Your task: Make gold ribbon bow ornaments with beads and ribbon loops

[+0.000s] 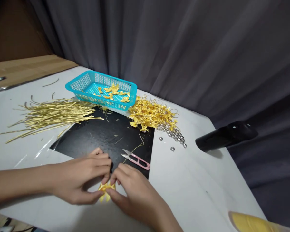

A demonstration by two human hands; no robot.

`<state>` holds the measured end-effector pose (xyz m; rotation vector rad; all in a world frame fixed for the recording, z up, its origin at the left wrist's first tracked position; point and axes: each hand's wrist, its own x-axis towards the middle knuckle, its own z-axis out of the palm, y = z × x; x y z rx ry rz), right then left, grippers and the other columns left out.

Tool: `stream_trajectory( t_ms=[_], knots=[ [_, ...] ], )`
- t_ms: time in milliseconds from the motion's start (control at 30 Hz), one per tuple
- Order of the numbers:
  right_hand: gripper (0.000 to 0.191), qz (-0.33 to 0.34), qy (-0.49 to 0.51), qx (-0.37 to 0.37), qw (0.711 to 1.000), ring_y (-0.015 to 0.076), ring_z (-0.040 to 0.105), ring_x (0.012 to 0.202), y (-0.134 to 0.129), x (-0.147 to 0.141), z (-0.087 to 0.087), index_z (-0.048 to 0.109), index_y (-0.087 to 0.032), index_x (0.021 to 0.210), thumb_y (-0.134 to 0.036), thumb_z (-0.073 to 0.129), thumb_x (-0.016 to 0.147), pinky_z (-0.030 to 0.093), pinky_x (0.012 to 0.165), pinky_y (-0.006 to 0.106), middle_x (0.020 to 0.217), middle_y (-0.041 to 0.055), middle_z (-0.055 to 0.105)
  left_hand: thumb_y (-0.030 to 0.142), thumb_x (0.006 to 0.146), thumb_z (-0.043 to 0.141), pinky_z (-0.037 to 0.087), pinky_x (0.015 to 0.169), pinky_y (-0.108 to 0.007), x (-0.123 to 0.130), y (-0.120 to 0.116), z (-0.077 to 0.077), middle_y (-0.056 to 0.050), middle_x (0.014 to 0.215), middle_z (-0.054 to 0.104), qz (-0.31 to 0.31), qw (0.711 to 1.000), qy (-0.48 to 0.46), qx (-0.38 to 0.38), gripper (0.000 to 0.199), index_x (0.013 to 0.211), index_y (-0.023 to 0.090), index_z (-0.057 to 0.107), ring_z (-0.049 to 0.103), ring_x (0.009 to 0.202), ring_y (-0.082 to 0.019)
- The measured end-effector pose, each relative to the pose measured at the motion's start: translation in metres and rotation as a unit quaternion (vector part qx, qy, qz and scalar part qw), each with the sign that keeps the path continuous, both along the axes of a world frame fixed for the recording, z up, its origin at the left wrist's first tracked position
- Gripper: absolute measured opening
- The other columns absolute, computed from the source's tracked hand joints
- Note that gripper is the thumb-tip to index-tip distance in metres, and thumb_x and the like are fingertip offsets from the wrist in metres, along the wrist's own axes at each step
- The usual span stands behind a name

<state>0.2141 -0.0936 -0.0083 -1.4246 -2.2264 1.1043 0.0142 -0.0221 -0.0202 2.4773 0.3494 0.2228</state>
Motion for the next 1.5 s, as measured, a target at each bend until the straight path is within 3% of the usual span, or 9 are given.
stream_trajectory(
  t_ms=[133,267,533,700,833,1033,1300,1500],
  knots=[
    [0.009,0.052,0.016,0.026,0.998,0.0165,0.055,0.087,0.0,0.001,-0.002,0.051,-0.021,0.085,-0.018,0.06,0.083,0.037,0.076,0.026,0.093,0.0012,0.061,0.022,0.071,0.066,0.027,0.071,-0.032,0.0,0.0,-0.001,0.001,0.077,0.059,-0.029,0.999,-0.008,-0.023,0.018,0.077,0.02,0.049,0.053,0.076,-0.018],
    [0.018,0.073,0.058,0.023,0.995,0.0144,0.055,0.075,-0.001,-0.002,0.0,0.048,-0.022,0.08,-0.013,0.061,0.071,0.033,0.072,0.026,0.081,-0.0024,0.061,0.015,0.065,0.065,0.028,0.07,-0.032,0.001,0.0,0.002,0.003,0.08,0.064,-0.058,0.994,-0.046,-0.085,0.022,0.078,0.021,0.049,0.054,0.074,-0.016],
    [0.02,0.053,0.159,-0.014,0.986,0.015,0.06,0.076,-0.005,-0.009,0.001,0.043,-0.021,0.073,-0.011,0.056,0.062,0.034,0.074,0.026,0.077,-0.0013,0.064,0.012,0.061,0.064,0.03,0.07,-0.031,0.002,-0.003,0.004,0.004,0.078,0.068,-0.07,0.978,-0.097,-0.171,0.024,0.068,0.019,0.042,0.053,0.065,-0.012],
    [0.018,0.024,0.217,-0.018,0.976,0.0151,0.059,0.074,-0.007,-0.01,-0.003,0.045,-0.021,0.071,-0.012,0.06,0.066,0.039,0.075,0.025,0.078,0.0018,0.065,0.014,0.061,0.064,0.033,0.073,-0.03,0.002,-0.002,0.005,0.003,0.08,0.069,-0.085,0.967,-0.111,-0.212,0.024,0.066,0.02,0.041,0.055,0.066,-0.012],
    [0.018,0.016,0.268,-0.071,0.961,0.0148,0.057,0.069,-0.008,-0.012,0.001,0.046,-0.021,0.068,-0.014,0.062,0.068,0.041,0.067,0.023,0.076,0.0034,0.064,0.016,0.059,0.061,0.035,0.068,-0.029,0.002,-0.001,0.007,0.003,0.068,0.061,-0.083,0.961,-0.114,-0.237,0.022,0.063,0.021,0.04,0.048,0.06,-0.012],
    [0.013,-0.011,0.265,-0.148,0.953,0.0128,0.048,0.058,-0.008,-0.01,0.01,0.047,-0.022,0.066,-0.021,0.059,0.071,0.04,0.057,0.023,0.071,0.0014,0.058,0.017,0.062,0.056,0.038,0.063,-0.029,0.001,-0.004,0.01,0.003,0.06,0.049,-0.067,0.948,-0.12,-0.288,0.02,0.062,0.023,0.037,0.041,0.056,-0.015],
    [0.009,0.009,0.276,-0.18,0.944,0.0122,0.044,0.055,-0.003,-0.01,0.011,0.044,-0.022,0.063,-0.022,0.053,0.064,0.037,0.051,0.023,0.065,0.0001,0.055,0.017,0.062,0.055,0.04,0.063,-0.029,0.0,-0.003,0.013,0.002,0.062,0.051,-0.064,0.94,-0.127,-0.309,0.019,0.063,0.023,0.037,0.043,0.058,-0.015],
    [0.008,0.003,0.27,-0.188,0.944,0.0136,0.048,0.061,-0.005,-0.007,0.012,0.047,-0.022,0.066,-0.02,0.055,0.064,0.04,0.058,0.024,0.071,0.0004,0.056,0.016,0.061,0.055,0.04,0.063,-0.029,0.0,-0.003,0.013,0.002,0.061,0.05,-0.069,0.934,-0.133,-0.324,0.019,0.063,0.023,0.037,0.043,0.059,-0.014]
  ],
)
